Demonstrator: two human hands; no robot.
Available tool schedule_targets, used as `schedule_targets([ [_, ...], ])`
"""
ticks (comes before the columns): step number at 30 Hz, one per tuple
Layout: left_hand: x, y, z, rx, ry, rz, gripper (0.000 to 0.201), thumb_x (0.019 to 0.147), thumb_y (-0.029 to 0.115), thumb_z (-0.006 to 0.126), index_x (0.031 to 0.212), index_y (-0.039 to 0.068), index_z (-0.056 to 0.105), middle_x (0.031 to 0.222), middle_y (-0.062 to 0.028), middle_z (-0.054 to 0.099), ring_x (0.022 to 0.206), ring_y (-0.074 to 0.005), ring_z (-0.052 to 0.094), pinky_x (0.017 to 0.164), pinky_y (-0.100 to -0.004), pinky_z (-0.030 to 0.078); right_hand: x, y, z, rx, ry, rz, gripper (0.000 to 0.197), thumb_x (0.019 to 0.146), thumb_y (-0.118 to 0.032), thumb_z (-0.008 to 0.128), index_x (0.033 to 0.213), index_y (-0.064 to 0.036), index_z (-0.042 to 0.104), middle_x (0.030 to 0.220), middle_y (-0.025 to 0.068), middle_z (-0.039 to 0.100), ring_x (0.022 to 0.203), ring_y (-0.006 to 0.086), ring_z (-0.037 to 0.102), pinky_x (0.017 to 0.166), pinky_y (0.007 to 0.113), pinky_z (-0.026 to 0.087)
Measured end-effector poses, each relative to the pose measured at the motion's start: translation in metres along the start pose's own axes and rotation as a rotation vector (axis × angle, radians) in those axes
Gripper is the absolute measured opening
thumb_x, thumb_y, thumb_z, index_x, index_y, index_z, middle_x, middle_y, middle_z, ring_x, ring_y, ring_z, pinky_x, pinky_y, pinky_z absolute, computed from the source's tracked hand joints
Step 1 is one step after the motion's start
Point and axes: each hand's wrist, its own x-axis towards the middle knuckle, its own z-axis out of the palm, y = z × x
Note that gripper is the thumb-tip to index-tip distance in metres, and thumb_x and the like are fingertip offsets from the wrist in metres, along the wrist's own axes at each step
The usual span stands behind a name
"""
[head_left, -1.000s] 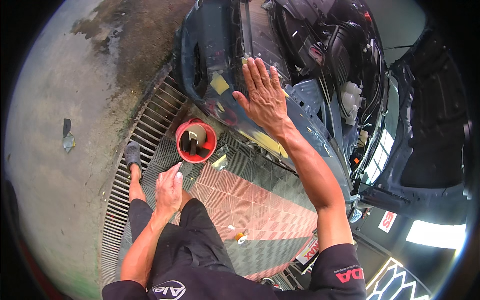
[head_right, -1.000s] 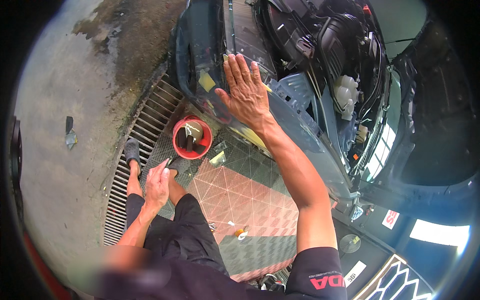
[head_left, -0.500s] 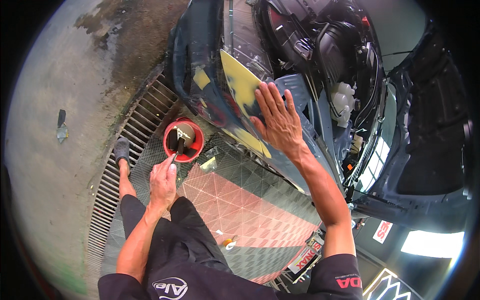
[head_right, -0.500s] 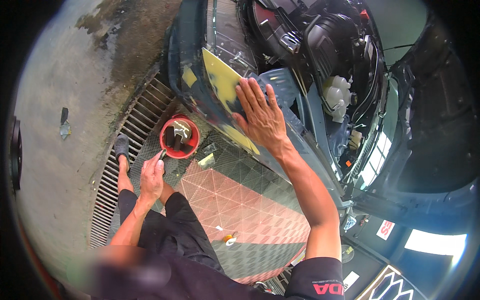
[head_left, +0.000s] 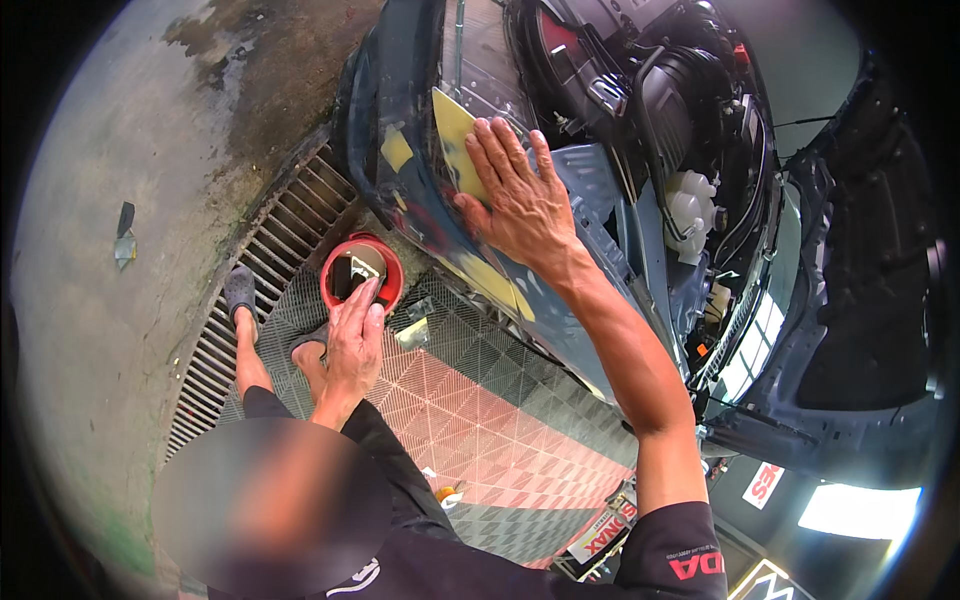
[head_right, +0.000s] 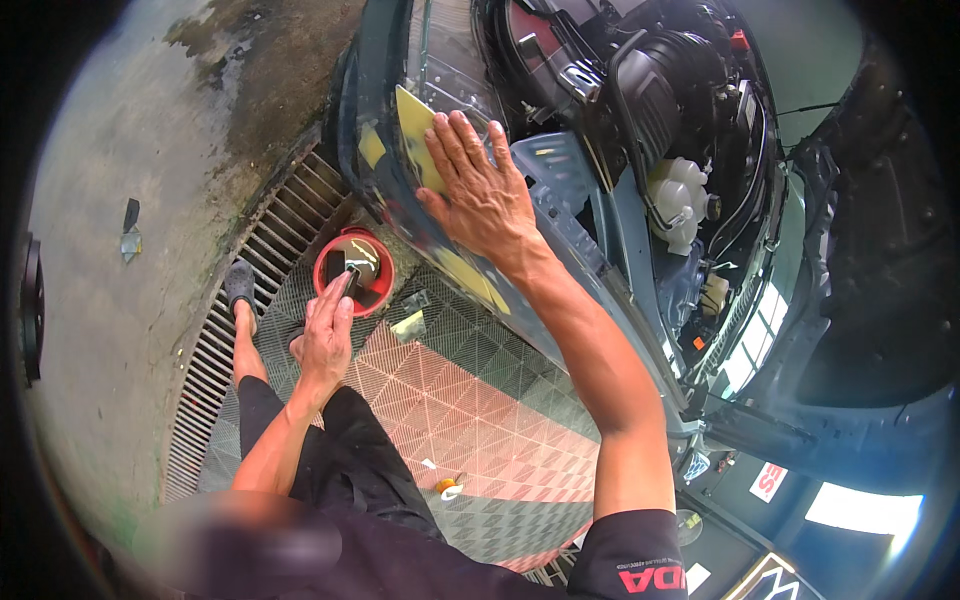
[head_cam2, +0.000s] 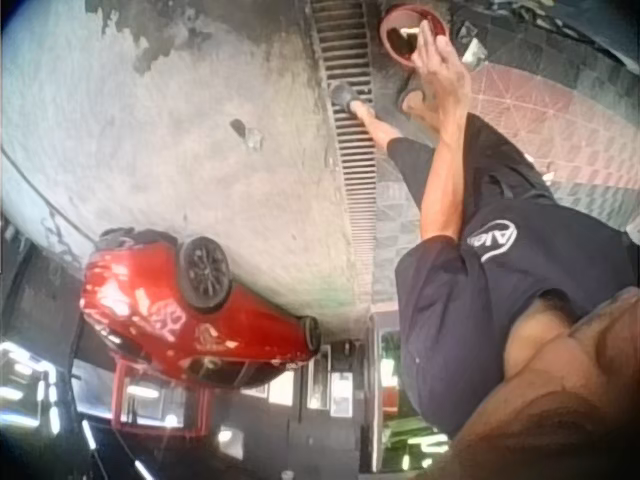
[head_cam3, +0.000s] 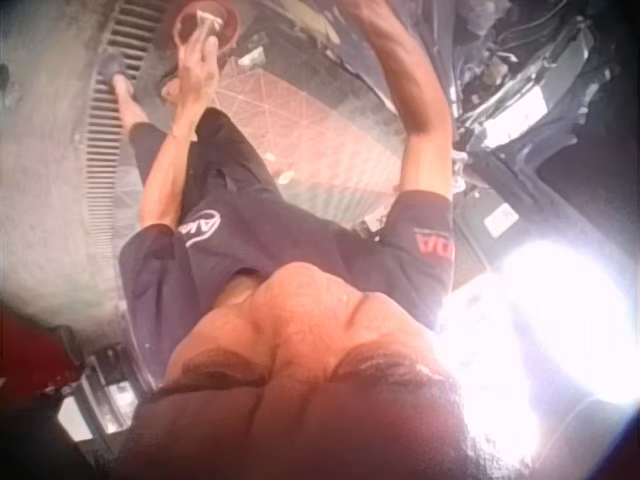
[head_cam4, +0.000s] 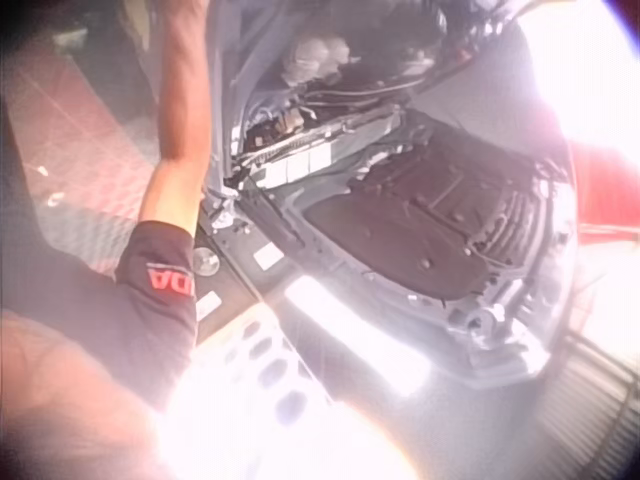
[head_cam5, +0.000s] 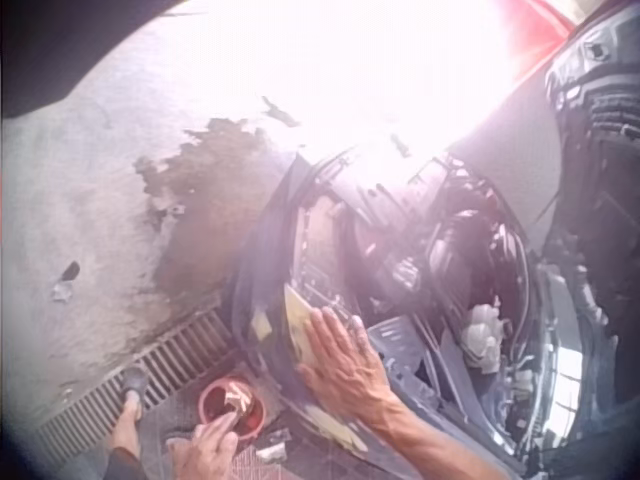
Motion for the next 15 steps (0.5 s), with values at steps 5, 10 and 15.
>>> schedule_targets([
  [5,0.013,0.005,0.013,0.013,0.013,0.046,0.044,0.116,0.027,0.055,0.15,0.002,0.066,0.151,-0.0189,0.068,0.141,-0.0339,0.061,0.122,-0.0459,0.041,-0.037,0.007,-0.011,-0.042,-0.027,0.015,0.081,0.109,-0.061,0.051,0.171,-0.0106,0.041,0.18,0.0056,0.035,0.169,0.0221,0.024,0.139,0.054,0.009],
  [10,0.011,-0.004,0.007,0.002,-0.015,-0.004,0.043,0.114,0.025,0.058,0.149,0.0,0.066,0.15,-0.0187,0.068,0.14,-0.0334,0.062,0.121,-0.0427,0.043,-0.077,0.003,-0.012,0.045,0.025,0.068,0.076,0.108,-0.053,0.06,0.166,-0.0073,0.048,0.178,0.0089,0.04,0.169,0.0255,0.027,0.139,0.052,0.011],
  [15,-0.008,0.008,0.007,-0.173,-0.318,-0.406,0.037,0.105,0.012,0.065,0.14,-0.001,0.066,0.127,-0.0107,0.077,0.114,-0.0174,0.072,0.102,-0.0344,0.055,-0.169,-0.059,-0.003,0.466,0.145,0.11,0.067,0.101,-0.038,0.077,0.156,-0.0035,0.058,0.161,0.0186,0.059,0.153,0.037,0.052,0.128,0.055,0.038],
])
